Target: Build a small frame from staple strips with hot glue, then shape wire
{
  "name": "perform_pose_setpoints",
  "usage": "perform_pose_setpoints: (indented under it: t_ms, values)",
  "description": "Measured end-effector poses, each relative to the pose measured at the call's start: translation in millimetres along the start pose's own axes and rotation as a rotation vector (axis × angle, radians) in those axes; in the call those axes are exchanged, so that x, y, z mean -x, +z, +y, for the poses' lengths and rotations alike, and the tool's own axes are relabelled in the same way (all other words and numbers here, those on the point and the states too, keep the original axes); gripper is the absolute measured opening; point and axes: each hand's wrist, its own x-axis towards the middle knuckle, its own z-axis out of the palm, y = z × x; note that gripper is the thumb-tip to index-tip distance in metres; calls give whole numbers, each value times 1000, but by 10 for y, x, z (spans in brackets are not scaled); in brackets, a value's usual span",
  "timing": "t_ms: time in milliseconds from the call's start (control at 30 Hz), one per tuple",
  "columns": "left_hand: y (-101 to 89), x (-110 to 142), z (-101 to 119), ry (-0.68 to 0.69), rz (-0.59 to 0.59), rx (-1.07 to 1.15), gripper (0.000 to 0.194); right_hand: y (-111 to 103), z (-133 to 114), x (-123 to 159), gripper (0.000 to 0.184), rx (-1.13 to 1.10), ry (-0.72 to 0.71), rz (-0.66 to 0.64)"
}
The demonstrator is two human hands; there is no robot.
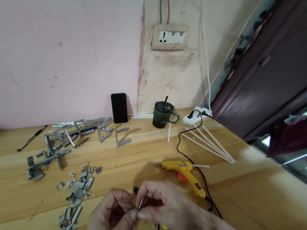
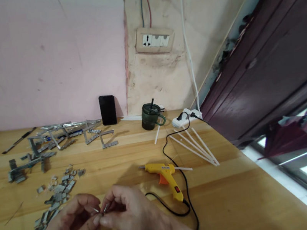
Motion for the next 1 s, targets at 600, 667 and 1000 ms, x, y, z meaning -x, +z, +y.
perform_pose_setpoints:
  t_ms: [600, 667, 1000]
  values:
    - [44, -17, 3, -193, -59, 431, 18, -59, -92, -2, 5, -5, -79, 59]
    - [54, 1, 5, -217, -38, 420, 16, -68, -90, -3, 4, 21, -97, 75]
    - [73, 39, -9, -102, -49, 338, 10, -61, -75, -15, 11, -56, -64, 71]
